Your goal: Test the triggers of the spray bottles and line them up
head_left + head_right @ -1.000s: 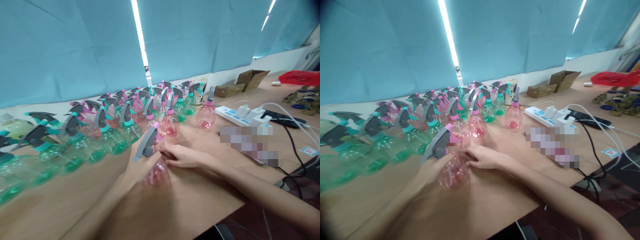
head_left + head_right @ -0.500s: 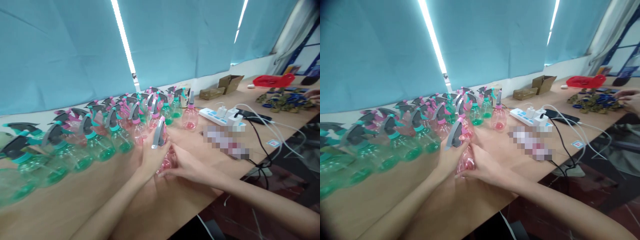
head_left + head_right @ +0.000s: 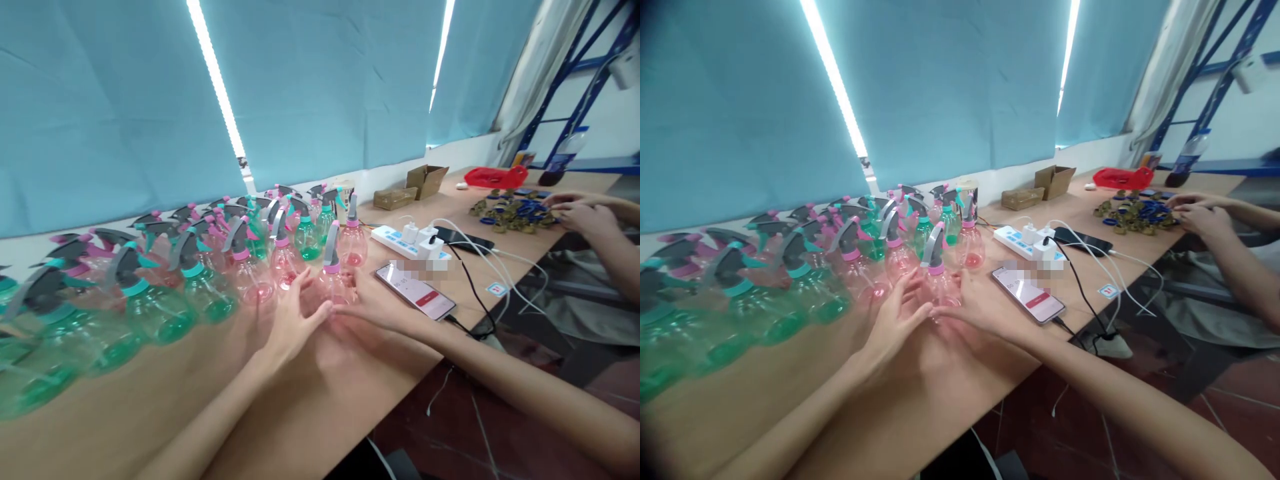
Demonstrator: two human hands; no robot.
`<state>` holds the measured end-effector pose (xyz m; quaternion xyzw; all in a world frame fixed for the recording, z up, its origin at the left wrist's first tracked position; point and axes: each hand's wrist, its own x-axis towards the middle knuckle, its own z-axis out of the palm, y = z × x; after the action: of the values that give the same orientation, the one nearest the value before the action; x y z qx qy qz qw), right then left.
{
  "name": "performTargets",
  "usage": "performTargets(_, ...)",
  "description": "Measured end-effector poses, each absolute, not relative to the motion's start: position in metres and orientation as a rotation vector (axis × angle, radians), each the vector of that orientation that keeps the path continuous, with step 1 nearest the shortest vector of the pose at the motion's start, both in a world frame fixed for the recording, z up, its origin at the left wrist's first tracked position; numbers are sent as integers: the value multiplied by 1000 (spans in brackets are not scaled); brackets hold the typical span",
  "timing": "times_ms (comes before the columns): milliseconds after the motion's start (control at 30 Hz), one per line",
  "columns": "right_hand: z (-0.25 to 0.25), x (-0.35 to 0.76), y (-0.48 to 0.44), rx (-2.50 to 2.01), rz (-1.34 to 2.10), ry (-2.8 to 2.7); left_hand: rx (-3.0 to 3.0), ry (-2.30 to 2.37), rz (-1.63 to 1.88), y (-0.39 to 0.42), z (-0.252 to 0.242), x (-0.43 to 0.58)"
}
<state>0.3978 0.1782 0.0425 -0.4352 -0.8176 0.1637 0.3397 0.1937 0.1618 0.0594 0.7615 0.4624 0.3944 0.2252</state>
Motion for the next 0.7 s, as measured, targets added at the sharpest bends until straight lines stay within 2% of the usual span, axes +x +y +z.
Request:
performTargets(167,44,401,215,-1311,386,-2024,2274,1391,918,164,34,166)
performTargets(567,58,376,261,-1471,61,-2007,2566,1299,821,162,28,168)
performTargets(700,63,369,270,-1527,62,-2026,2587,1267,814,163,26,167)
